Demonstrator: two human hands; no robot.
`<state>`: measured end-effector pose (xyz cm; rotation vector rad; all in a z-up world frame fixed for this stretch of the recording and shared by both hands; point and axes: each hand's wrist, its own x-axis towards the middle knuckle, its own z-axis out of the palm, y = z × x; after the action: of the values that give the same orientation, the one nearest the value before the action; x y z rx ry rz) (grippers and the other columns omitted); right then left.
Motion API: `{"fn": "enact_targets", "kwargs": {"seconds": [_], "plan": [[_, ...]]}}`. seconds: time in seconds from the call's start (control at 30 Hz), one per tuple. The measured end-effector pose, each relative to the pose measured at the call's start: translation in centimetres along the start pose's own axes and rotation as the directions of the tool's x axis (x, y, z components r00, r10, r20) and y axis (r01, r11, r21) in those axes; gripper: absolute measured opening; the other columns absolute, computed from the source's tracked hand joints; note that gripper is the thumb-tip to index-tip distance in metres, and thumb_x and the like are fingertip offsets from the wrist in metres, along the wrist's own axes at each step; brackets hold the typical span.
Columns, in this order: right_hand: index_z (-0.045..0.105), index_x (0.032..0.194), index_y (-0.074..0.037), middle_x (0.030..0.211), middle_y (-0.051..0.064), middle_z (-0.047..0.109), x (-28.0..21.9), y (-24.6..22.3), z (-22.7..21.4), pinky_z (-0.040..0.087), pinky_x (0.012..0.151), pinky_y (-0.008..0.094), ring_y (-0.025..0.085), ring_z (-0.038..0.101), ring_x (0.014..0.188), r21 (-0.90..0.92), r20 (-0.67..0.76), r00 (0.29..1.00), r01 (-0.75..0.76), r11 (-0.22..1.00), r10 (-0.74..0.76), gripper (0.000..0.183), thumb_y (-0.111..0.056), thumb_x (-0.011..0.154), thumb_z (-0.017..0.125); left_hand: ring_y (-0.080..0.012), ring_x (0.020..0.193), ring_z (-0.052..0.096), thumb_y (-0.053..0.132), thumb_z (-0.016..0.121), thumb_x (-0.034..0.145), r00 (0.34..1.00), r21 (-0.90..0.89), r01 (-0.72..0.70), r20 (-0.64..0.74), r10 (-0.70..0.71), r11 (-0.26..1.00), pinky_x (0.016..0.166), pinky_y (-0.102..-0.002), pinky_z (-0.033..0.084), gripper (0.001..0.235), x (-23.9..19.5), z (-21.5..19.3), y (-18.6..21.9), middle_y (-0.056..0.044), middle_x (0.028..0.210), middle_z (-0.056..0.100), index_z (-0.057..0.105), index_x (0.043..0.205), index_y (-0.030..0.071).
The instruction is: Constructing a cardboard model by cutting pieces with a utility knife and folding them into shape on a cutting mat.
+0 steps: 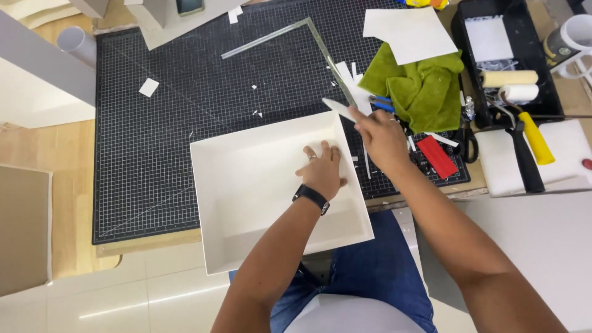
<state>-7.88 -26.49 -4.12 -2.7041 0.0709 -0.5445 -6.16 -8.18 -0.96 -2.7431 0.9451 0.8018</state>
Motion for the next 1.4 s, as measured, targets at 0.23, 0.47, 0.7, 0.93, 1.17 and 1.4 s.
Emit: {"fn": "enact_targets", "kwargs": {"seconds": [0.23,0.47,0.7,0.93,1.17,1.4], "plan": [[0.059,0.146,-0.038,0.137,0.012,0.066,-1.5,-4.6,-0.2,0.044,0.112,0.051,0.038,0.051,0.137,0.414,0.293,0.87,-0.489,0.768,0.396,0.039,-0.034,0.108,0.057,-0.0602,0.145,0.025,0.054,0.061,0.097,1.0,-0.001,-0.003,-0.017,0.003,1.0,0.083,-0.075,0.053,0.088,0.4,0.1,-0.2,-0.018,0.168,0.021,0.023,0.162,0.008],[0.062,0.145,-0.027,0.123,0.018,0.07,-1.4,-4.7,-0.6,0.06,0.085,0.042,0.033,0.068,0.108,0.534,0.283,0.821,-0.565,0.629,0.496,0.037,-0.027,0.108,0.058,-0.0592,0.146,0.025,0.055,0.061,0.097,0.999,-0.007,-0.01,-0.031,0.01,1.0,0.083,-0.074,0.053,0.087,0.1,-0.1,-0.2,-0.017,0.168,0.022,0.024,0.161,0.009],[0.059,0.146,-0.019,0.111,0.027,0.07,-1.0,-5.9,-2.5,0.066,0.073,0.041,0.032,0.073,0.092,0.574,0.318,0.807,-0.581,0.577,0.497,0.037,-0.024,0.109,0.053,-0.0583,0.146,0.026,0.055,0.062,0.096,0.999,-0.026,-0.013,-0.043,0.012,1.0,0.083,-0.073,0.054,0.086,-0.2,0.3,-0.5,-0.017,0.169,0.018,0.027,0.161,0.011],[0.065,0.14,-0.018,0.106,0.024,0.073,-4.5,-2.3,-3.0,0.067,0.067,0.042,0.032,0.075,0.087,0.474,0.37,0.781,-0.624,0.621,0.503,0.034,-0.026,0.108,0.059,-0.0562,0.145,0.03,0.053,0.062,0.097,0.99,-0.035,-0.095,-0.106,0.09,0.995,0.081,-0.072,0.056,0.078,-1.1,1.4,-3.1,-0.013,0.167,0.025,0.031,0.16,0.018],[0.064,0.141,-0.01,0.107,0.026,0.073,-12.9,-2.6,-6.4,0.064,0.074,0.044,0.032,0.073,0.086,0.518,0.472,0.627,-0.766,0.38,0.62,0.039,-0.024,0.105,0.06,-0.0451,0.113,0.063,0.043,0.071,0.079,0.825,-0.581,-0.417,0.082,0.56,0.699,0.094,-0.059,0.053,0.069,-16.0,0.1,-7.9,-0.019,0.126,0.067,0.06,0.14,0.012],[0.063,0.142,-0.009,0.104,0.024,0.073,-11.9,-4.7,-5.8,0.065,0.07,0.039,0.026,0.072,0.084,0.629,0.346,0.681,-0.679,0.379,0.646,0.037,-0.022,0.108,0.059,-0.0322,0.081,0.073,0.024,0.05,0.102,0.857,-0.437,-0.494,-0.391,0.336,0.751,0.064,-0.043,0.062,0.054,-11.6,4.8,-3.2,-0.009,0.1,0.07,0.047,0.155,0.021]]}}
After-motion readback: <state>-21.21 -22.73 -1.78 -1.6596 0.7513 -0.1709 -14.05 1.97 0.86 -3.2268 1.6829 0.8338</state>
